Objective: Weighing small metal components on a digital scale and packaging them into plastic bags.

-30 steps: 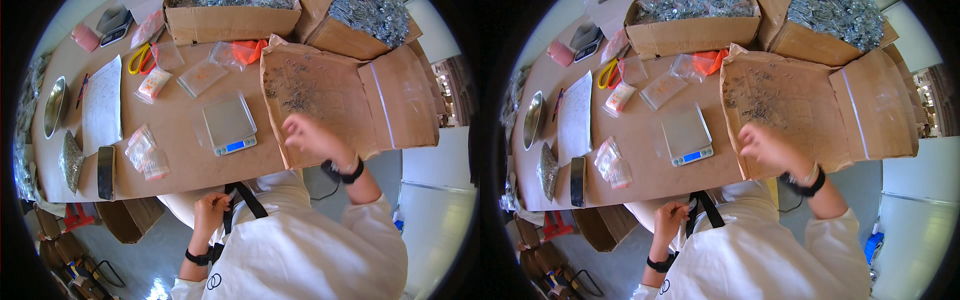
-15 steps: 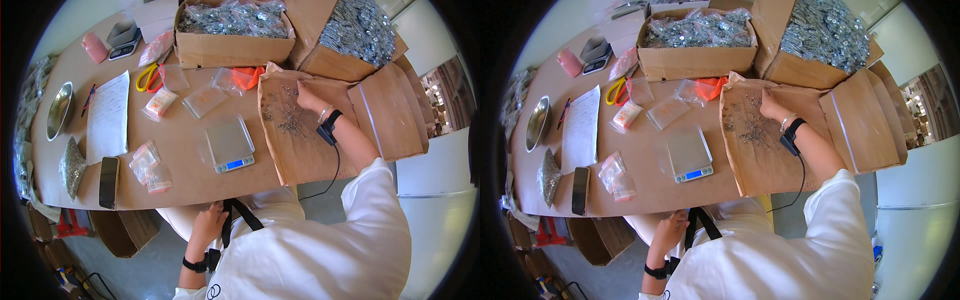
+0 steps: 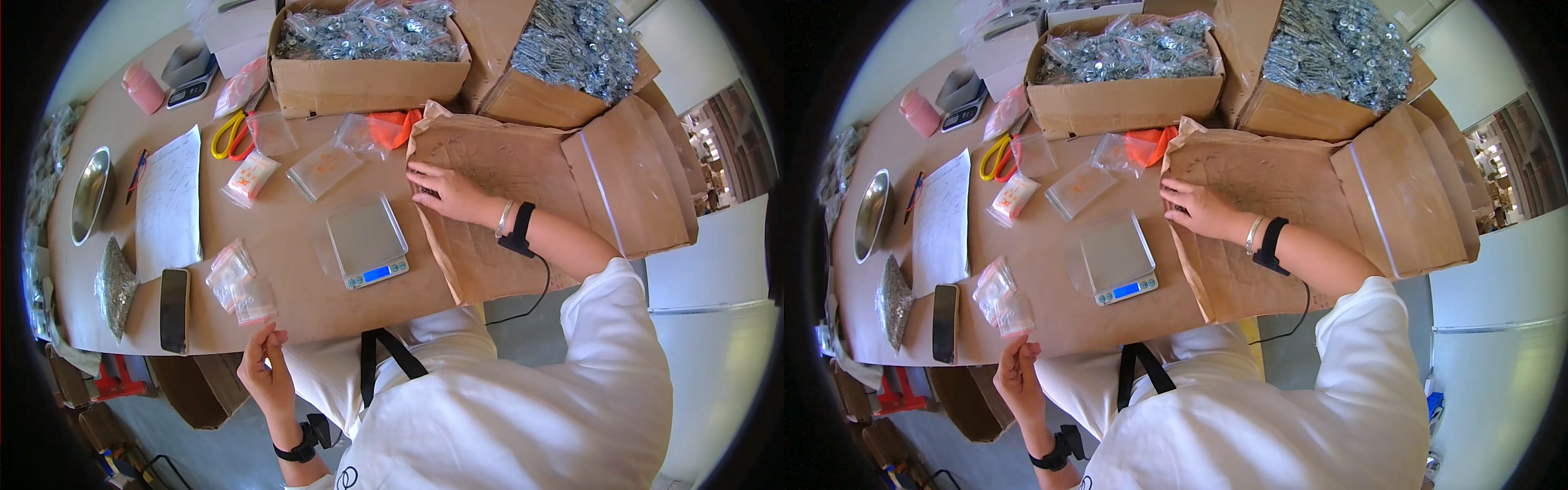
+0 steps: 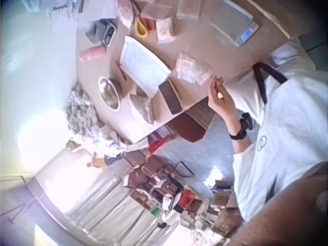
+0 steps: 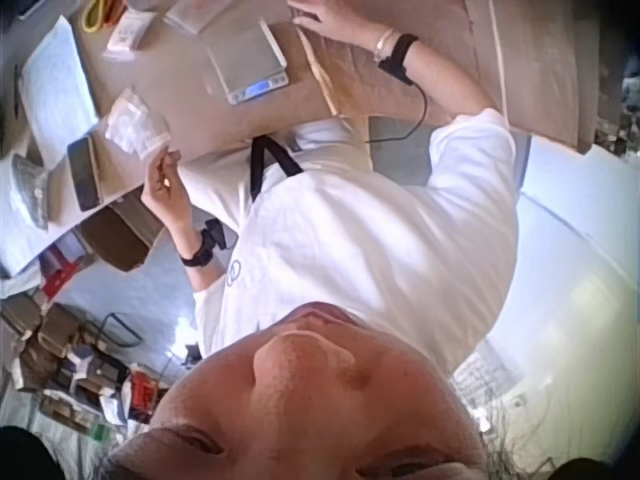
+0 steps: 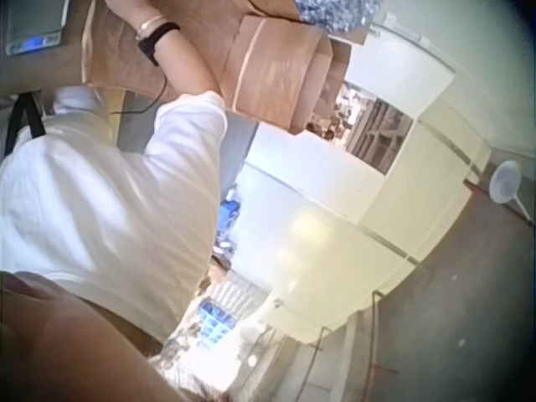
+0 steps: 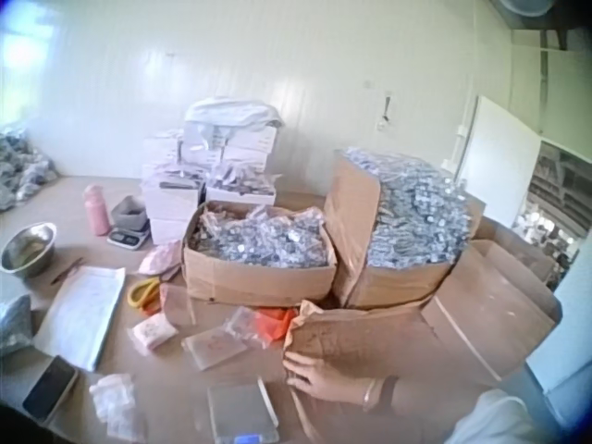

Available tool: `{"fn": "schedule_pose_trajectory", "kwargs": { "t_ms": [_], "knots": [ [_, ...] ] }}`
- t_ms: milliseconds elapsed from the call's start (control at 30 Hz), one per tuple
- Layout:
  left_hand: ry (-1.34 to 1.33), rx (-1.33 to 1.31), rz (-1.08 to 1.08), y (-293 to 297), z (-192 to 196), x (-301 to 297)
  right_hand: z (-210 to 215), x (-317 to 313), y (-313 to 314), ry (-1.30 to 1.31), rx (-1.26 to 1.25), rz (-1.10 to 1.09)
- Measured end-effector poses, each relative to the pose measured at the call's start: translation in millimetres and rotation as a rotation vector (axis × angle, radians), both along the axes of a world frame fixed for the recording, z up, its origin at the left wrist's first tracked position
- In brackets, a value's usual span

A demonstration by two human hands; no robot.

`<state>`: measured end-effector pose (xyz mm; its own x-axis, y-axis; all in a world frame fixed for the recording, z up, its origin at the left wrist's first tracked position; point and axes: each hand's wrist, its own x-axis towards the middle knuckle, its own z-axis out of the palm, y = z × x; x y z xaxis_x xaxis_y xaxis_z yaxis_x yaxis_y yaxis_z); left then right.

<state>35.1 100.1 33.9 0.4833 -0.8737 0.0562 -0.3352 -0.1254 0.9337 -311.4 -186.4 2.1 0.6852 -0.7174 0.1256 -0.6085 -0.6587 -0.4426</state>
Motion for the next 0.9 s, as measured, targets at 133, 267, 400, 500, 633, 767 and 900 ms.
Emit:
{"fn": "schedule_pose_trajectory", "kwargs": {
  "t_ms": [133,267,400,500,633,767,900],
  "knots": [
    [-0.144,0.006,-0.016,-2,-4,3,5,-23,6,-0.005,-0.017,0.078],
    [-0.587,-0.033,-0.072,-9,-11,13,19,-49,17,0.019,0.008,0.054],
    [-0.976,0.163,-0.223,-16,-16,15,21,-61,31,0.027,-0.14,0.129],
    [-1.057,0.344,-0.336,-13,-24,11,16,-76,29,0.041,-0.036,0.071],
    [-1.017,0.339,-0.385,-10,-33,-1,13,-82,27,-0.054,0.138,-0.088],
    [-1.048,0.305,-0.419,-7,-36,-11,15,-80,6,-0.049,0.149,-0.238],
    [-1.001,0.15,-0.327,0,-47,-8,59,-28,7,-0.419,0.674,-0.4]
  ]
}}
